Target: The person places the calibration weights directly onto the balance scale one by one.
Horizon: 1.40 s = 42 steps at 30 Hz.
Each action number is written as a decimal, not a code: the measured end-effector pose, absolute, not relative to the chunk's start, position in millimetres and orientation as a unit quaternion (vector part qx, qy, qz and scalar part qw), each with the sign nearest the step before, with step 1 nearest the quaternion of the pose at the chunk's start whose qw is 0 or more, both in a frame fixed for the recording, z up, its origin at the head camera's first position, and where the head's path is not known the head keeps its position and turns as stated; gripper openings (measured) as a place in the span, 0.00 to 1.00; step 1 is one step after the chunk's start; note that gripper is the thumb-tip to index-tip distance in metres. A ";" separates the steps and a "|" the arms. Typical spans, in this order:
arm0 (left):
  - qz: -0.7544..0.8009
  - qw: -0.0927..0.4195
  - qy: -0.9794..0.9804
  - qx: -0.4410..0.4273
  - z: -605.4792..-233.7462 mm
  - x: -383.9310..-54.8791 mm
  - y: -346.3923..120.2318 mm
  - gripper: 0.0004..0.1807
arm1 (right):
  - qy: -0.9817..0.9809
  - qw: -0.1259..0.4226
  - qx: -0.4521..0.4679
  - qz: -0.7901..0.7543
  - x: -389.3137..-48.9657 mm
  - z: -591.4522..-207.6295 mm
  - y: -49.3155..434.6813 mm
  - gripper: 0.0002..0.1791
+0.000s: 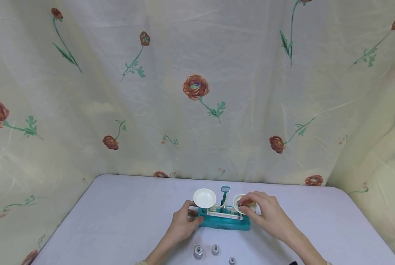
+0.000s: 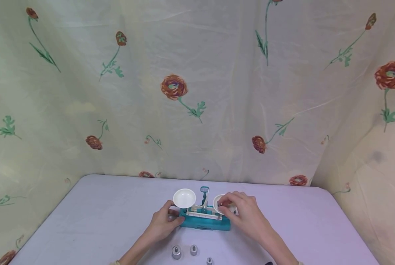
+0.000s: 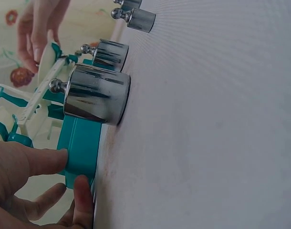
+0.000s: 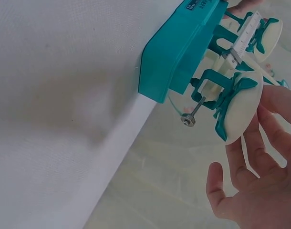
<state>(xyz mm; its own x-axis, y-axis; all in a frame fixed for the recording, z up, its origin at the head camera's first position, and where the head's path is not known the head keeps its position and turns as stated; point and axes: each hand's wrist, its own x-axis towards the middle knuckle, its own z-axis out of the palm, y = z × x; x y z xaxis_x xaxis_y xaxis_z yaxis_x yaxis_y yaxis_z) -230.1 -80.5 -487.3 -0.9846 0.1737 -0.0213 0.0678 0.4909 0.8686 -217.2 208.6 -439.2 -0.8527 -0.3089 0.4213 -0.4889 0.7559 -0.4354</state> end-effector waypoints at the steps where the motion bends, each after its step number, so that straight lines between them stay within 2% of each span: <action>1: 0.500 0.053 0.862 0.070 -487.6 -230.1 -80.8 0.25 | -0.923 0.164 0.216 0.275 -216.7 -438.5 208.7 0.08; 23: 0.504 0.054 0.859 0.071 -487.7 -230.1 -81.9 0.25 | -0.924 0.140 0.219 0.279 -205.7 -424.8 206.9 0.11; 29: 0.503 0.056 0.860 0.069 -487.4 -230.4 -81.0 0.25 | -0.920 0.136 0.234 0.285 -201.9 -423.0 207.5 0.08; 42: 0.504 0.057 0.859 0.073 -487.9 -230.6 -81.4 0.25 | -0.902 0.051 0.284 0.322 -200.4 -421.8 211.8 0.11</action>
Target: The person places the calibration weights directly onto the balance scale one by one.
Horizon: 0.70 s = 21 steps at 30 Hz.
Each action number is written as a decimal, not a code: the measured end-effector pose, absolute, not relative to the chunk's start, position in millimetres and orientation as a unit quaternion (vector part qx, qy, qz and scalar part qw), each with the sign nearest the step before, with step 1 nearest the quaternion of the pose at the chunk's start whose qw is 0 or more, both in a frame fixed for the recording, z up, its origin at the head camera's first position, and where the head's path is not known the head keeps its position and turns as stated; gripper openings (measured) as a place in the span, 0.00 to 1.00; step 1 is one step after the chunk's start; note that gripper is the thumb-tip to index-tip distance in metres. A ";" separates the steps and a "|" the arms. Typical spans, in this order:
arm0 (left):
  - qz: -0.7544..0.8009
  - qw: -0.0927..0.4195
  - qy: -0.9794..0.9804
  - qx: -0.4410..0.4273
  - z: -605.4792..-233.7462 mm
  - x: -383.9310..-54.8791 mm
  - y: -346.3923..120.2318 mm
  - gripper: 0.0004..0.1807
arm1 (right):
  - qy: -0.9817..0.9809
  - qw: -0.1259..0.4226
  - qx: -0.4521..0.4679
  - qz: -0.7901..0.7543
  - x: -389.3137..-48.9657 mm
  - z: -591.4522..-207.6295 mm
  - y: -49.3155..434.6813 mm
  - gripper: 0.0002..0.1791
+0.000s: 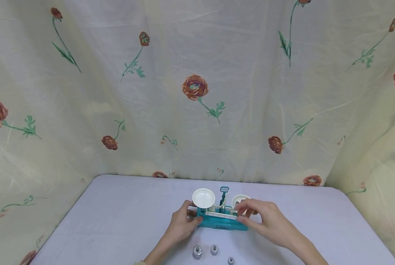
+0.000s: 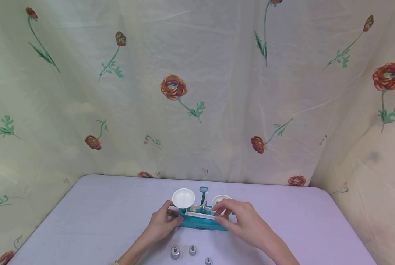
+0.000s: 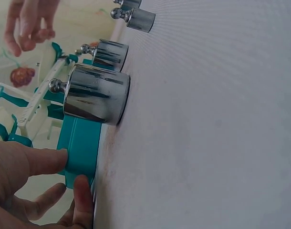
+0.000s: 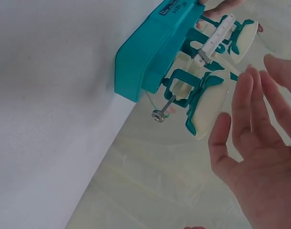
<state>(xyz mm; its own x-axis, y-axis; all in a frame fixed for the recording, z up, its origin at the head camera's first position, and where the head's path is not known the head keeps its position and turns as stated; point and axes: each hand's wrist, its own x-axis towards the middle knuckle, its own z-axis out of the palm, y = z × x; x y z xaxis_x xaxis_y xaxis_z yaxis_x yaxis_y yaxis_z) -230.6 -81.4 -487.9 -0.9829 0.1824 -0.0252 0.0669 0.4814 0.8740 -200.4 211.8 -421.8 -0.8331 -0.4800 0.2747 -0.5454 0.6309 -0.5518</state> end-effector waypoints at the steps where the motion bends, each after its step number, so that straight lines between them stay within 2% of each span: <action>1: 0.504 0.057 0.859 0.072 -488.0 -230.6 -81.5 0.25 | -0.899 0.045 0.291 0.324 -200.2 -422.3 212.2 0.11; 11: 0.501 0.054 0.860 0.072 -489.2 -230.5 -81.8 0.25 | -0.867 0.021 0.357 0.348 -199.5 -428.8 212.7 0.12; 21: 0.492 0.049 0.865 0.080 -491.6 -231.4 -82.5 0.24 | -0.868 -0.013 0.354 0.348 -198.9 -430.2 211.9 0.13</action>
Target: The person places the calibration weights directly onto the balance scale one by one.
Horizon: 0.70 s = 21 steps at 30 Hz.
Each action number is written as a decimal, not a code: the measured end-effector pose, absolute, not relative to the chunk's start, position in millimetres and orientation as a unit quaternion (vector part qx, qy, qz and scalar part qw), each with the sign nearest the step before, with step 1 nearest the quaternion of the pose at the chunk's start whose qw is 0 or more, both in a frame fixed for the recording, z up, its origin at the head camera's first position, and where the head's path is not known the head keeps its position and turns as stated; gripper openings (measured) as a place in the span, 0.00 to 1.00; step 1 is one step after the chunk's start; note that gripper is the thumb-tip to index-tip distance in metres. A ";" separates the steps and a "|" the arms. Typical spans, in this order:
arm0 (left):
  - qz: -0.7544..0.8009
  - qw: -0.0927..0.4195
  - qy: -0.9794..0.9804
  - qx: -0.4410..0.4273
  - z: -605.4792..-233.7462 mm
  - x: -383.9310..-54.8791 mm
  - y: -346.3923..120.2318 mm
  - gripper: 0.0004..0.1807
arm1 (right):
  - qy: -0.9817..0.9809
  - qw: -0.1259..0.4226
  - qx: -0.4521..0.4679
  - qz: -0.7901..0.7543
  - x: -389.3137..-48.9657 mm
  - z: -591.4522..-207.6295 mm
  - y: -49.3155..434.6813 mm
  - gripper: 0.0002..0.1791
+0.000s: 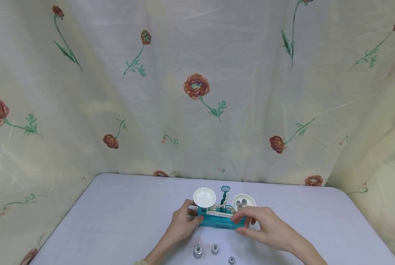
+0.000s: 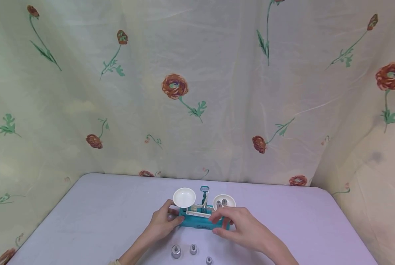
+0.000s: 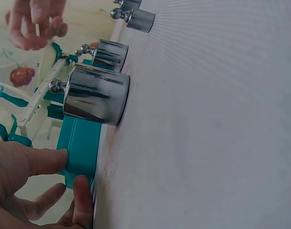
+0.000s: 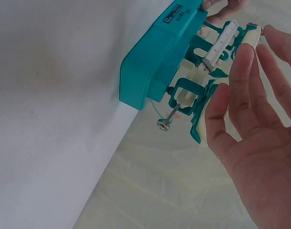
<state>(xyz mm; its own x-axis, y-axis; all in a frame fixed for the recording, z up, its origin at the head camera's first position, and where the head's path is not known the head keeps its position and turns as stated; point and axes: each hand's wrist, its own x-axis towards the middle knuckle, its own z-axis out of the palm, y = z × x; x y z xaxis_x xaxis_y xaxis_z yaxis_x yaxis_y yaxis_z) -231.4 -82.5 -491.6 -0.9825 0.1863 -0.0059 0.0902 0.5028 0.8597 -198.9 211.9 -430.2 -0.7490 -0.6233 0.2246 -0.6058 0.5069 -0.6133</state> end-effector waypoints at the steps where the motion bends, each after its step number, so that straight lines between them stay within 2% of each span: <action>1: 0.492 0.049 0.865 0.080 -491.5 -231.5 -82.5 0.24 | 0.868 0.013 -0.356 -0.347 -198.8 -430.3 212.0 0.13; 12: 0.493 0.052 0.865 0.077 -490.7 -232.2 -81.6 0.24 | 0.866 0.036 -0.359 -0.347 -195.6 -428.6 210.8 0.10; 21: 0.494 0.053 0.864 0.079 -491.6 -231.7 -83.0 0.24 | 0.859 0.077 -0.363 -0.351 -195.4 -430.0 210.8 0.12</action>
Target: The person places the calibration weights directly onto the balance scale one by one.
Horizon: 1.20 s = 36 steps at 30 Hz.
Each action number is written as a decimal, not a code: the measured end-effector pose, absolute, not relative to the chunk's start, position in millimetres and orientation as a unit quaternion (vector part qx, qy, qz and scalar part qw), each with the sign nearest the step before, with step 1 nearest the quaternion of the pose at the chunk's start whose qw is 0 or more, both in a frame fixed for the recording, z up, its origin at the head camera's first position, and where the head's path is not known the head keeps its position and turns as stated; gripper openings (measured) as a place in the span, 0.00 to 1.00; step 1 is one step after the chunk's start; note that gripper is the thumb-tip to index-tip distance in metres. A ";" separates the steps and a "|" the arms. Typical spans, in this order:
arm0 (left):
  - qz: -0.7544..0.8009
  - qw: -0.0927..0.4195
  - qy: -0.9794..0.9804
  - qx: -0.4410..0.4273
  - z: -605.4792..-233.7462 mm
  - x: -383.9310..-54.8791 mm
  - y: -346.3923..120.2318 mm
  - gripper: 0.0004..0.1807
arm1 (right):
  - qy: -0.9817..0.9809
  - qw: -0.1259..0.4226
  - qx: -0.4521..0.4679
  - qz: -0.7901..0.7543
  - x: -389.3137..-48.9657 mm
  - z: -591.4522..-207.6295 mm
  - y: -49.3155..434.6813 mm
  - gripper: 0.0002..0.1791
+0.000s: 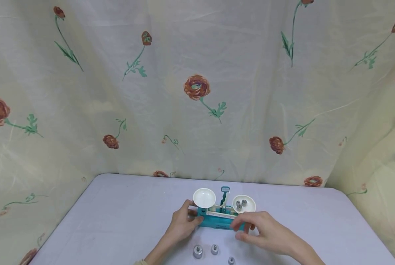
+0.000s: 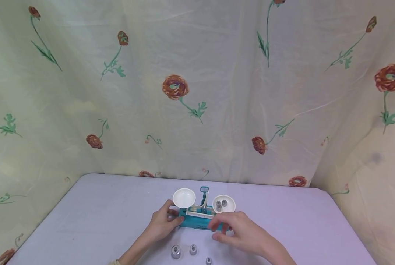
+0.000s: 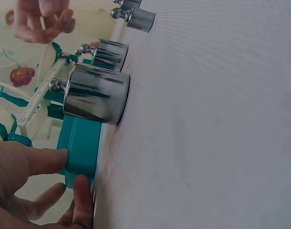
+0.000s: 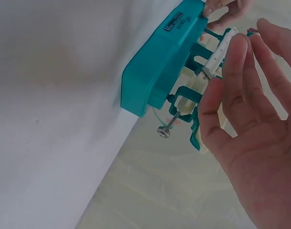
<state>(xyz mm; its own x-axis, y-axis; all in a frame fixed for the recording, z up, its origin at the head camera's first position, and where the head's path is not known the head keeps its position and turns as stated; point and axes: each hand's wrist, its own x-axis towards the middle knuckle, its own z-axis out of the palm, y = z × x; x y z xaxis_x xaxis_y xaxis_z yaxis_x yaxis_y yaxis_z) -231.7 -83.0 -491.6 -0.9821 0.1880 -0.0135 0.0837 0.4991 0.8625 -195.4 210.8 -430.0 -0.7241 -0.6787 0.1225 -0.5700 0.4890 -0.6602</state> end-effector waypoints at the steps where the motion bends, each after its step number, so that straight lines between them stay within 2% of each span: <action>1: 0.495 0.053 0.864 0.079 -491.6 -231.6 -83.1 0.24 | 0.858 0.081 -0.366 -0.352 -195.7 -430.8 210.6 0.12; 17: 0.501 0.056 0.860 0.074 -490.9 -230.7 -81.8 0.24 | 0.838 0.159 -0.386 -0.351 -198.5 -443.3 207.0 0.12; 27: 0.500 0.050 0.861 0.081 -489.1 -230.7 -82.0 0.24 | 0.834 0.182 -0.385 -0.350 -197.9 -451.8 205.0 0.14; 33: 0.497 0.048 0.862 0.082 -490.8 -231.7 -82.5 0.24 | 0.819 0.244 -0.335 -0.396 -197.1 -457.9 199.3 0.14; 36: 0.495 0.048 0.864 0.079 -490.8 -231.4 -82.5 0.24 | 0.815 0.257 -0.326 -0.405 -195.2 -459.6 197.2 0.13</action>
<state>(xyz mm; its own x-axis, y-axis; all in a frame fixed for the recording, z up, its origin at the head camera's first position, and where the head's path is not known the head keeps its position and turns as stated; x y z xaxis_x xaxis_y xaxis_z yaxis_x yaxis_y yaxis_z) -231.4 -82.5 -490.8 -0.9828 0.1844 -0.0046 0.0891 0.4964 0.8635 -195.2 197.2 -459.6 -0.6552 -0.7393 -0.1557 -0.3227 0.4601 -0.8271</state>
